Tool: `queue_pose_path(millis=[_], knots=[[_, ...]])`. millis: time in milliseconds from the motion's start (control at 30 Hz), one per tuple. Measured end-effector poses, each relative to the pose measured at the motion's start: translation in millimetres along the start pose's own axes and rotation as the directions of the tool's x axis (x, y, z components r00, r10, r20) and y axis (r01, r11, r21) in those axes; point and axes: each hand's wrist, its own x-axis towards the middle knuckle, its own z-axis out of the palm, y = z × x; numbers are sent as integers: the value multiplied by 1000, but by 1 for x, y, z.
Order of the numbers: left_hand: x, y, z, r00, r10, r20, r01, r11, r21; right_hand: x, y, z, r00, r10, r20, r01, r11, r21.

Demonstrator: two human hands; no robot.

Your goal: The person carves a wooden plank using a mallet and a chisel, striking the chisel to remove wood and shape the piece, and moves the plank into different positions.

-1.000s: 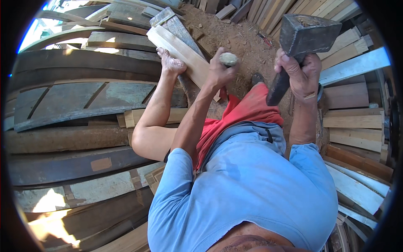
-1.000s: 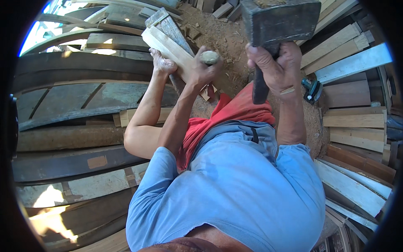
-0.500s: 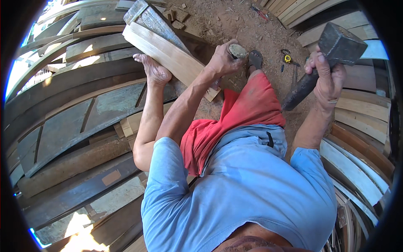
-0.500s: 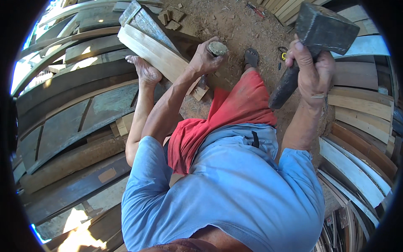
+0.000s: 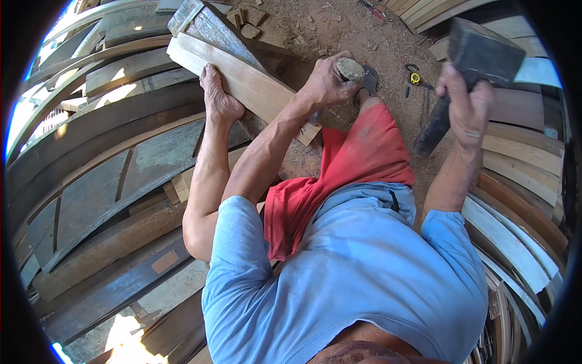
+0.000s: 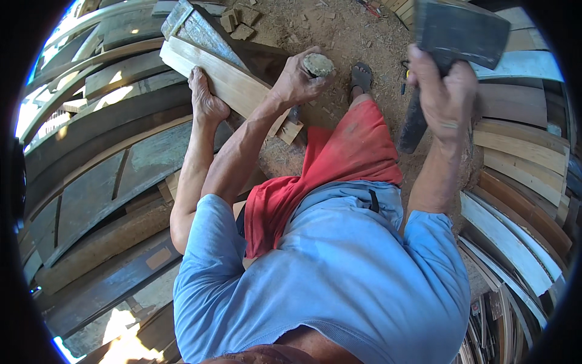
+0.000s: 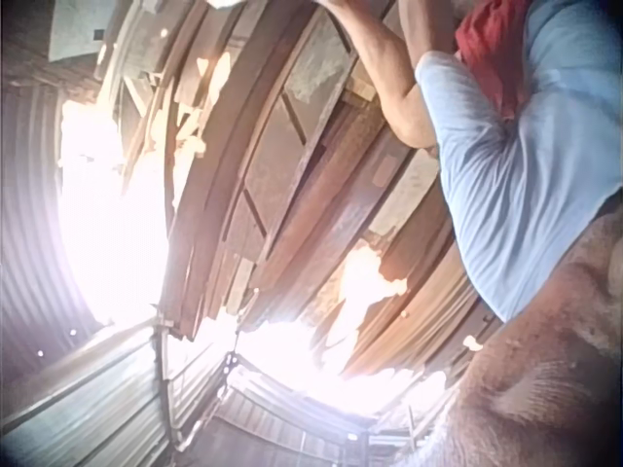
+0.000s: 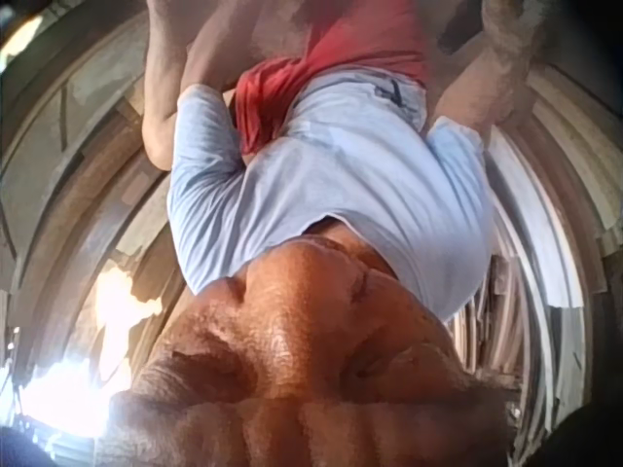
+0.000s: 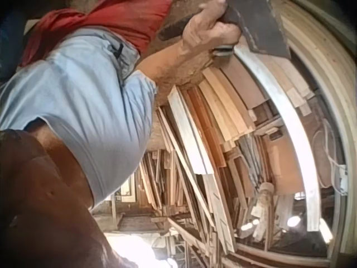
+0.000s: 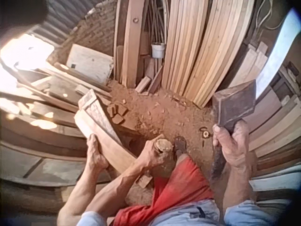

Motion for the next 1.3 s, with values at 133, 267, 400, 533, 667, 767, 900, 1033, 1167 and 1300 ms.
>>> queue_pose_path(millis=[133, 267, 400, 533, 667, 767, 900, 1033, 1167, 1300], knots=[[1, -3, 5, 1000, 14, -12, -14, 1000, 16, 0, 29, 35, 944, 209, 255, -7, 785, -619], [1, -11, 10, 999, 32, 4, -32, 999, 35, 1, 63, 38, 931, 130, 342, 87, 829, -552], [3, -6, 8, 991, -127, 46, 123, 990, 74, 28, 34, 16, 984, 142, 104, -101, 939, -328], [6, -9, 14, 986, -148, 82, 143, 988, 67, 36, 51, 28, 976, 198, -90, -215, 826, -521], [-32, -52, 26, 998, 5, 60, -17, 980, 197, -16, 105, 52, 858, 221, 464, 155, 749, -644], [-47, -64, 12, 992, -118, 48, 115, 992, 60, -23, 98, 52, 903, 251, 349, -91, 905, -415], [-18, -21, -1, 991, -130, -36, 125, 986, -112, 7, 64, 30, 908, 360, 216, -310, 922, -232], [4, 1, 3, 995, -89, -51, 86, 995, -44, 20, 45, 8, 970, 231, 81, -224, 971, -85], [2, -10, 2, 995, -95, -39, 93, 994, -51, 28, 25, -3, 994, 105, -13, -105, 994, 13], [0, -13, 5, 997, 33, -69, -34, 999, -6, 39, 22, -6, 996, 27, -89, -41, 987, -153]])
